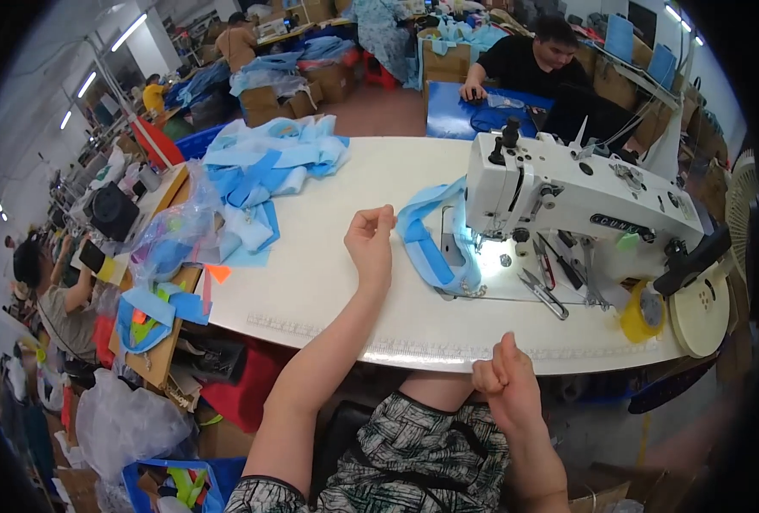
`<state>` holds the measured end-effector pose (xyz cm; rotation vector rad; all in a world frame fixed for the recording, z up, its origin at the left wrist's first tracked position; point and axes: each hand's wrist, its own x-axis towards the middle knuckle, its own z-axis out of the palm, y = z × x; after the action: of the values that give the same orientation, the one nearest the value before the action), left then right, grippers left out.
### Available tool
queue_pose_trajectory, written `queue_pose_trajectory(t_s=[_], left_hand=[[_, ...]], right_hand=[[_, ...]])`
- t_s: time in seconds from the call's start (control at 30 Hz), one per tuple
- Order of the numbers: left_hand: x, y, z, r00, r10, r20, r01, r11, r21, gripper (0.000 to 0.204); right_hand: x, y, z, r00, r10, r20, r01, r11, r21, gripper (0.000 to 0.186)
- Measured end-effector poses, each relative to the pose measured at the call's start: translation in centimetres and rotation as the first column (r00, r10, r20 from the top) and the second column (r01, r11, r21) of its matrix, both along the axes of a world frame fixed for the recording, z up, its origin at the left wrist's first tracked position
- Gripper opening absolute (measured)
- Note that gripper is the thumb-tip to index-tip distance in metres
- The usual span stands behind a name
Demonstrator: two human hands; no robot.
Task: Sewing and assembling a blue fabric strip using an industrial sewing machine.
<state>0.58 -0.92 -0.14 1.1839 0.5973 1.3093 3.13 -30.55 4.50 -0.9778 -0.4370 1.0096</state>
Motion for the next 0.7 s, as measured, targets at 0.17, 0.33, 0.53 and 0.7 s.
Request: queue_pose_trajectory(t_s=[0.17,0.33,0.53,0.7], left_hand=[[1.8,0.8,0.2,0.901,0.158,-0.403,-0.007,0.937,0.35,0.042],[2.6,4.0,-2.1,0.446,0.507,-0.738,0.151,0.769,0.621,0.049],[-4.6,11.9,-1.1,0.417,0.444,-0.793,0.051,0.86,0.508,0.039],[-9.0,8.5,1.6,0.548,0.165,-0.82,0.272,0.892,0.361,0.063]], right_hand=[[1.1,-1.5,-1.2,0.965,-0.041,0.257,0.082,0.985,-0.152,0.046],[1.3,-0.9,-1.9,0.942,0.071,0.328,-0.018,0.986,-0.163,0.036],[1.5,-1.7,-1.9,0.902,0.19,0.388,-0.115,0.971,-0.208,0.026],[1.1,1.1,1.7,0.677,0.144,0.722,0.015,0.978,-0.208,0.026]])
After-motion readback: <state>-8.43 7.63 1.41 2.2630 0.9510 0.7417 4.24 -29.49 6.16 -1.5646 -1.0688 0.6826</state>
